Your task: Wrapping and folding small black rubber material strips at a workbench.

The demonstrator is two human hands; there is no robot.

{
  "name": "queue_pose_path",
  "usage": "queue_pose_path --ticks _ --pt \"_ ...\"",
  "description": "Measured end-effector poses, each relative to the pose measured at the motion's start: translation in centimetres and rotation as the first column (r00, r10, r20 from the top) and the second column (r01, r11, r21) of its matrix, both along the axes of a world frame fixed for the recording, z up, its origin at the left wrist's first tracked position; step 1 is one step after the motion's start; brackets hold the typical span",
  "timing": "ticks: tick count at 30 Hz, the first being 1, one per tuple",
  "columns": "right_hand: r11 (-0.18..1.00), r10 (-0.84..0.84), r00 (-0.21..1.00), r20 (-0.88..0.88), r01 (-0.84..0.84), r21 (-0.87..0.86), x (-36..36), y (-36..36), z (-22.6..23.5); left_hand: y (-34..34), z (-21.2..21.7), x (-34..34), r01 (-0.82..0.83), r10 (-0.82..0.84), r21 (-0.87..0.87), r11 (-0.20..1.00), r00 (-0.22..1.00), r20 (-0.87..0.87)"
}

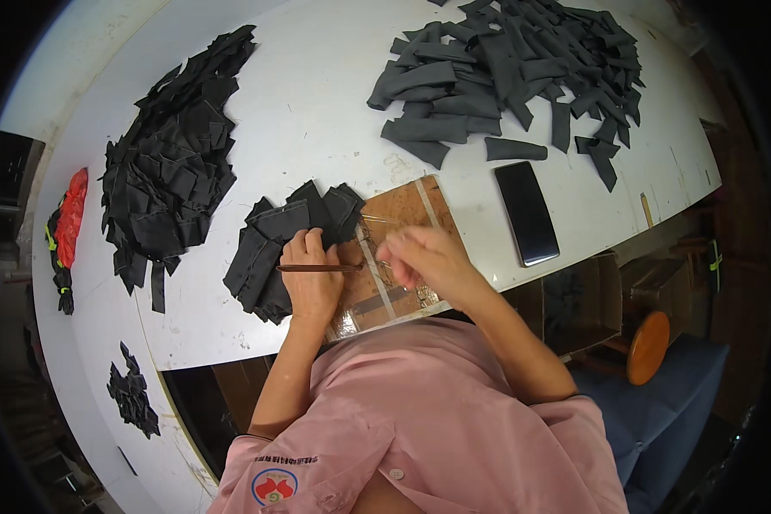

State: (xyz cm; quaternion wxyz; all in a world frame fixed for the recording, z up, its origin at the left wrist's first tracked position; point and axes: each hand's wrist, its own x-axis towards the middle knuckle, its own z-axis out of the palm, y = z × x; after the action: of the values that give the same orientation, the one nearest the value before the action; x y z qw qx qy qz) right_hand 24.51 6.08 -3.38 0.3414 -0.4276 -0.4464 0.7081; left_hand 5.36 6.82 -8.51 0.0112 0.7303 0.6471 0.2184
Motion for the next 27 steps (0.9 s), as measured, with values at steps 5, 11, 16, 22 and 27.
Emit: queue_pose_path --ticks 5,11,16,22,27 --pt "0.996 -0.049 0.997 0.052 0.052 -0.072 0.4 -2.4 -0.9 0.9 0.4 -0.6 0.018 -0.027 -0.077 0.997 0.994 -0.110" --pt "0.985 -0.039 0.959 0.281 -0.010 0.171 -1.3 -3.9 0.9 -0.3 2.9 -3.1 0.040 0.284 -0.322 0.946 0.377 0.881" --pt "0.782 -0.174 0.925 0.339 -0.079 0.618 -3.6 -4.5 3.8 -4.2 6.9 -3.3 0.239 0.317 -0.321 0.917 0.054 0.947" --pt "0.656 -0.283 0.940 0.188 0.047 0.753 -6.1 -4.5 4.4 -6.5 8.7 -2.1 0.319 0.086 -0.110 0.941 0.090 0.992" --pt "0.514 -0.369 0.898 0.239 -0.017 0.857 -6.2 -4.6 4.1 -7.3 8.3 -1.8 0.234 0.032 -0.128 0.964 0.375 0.926"
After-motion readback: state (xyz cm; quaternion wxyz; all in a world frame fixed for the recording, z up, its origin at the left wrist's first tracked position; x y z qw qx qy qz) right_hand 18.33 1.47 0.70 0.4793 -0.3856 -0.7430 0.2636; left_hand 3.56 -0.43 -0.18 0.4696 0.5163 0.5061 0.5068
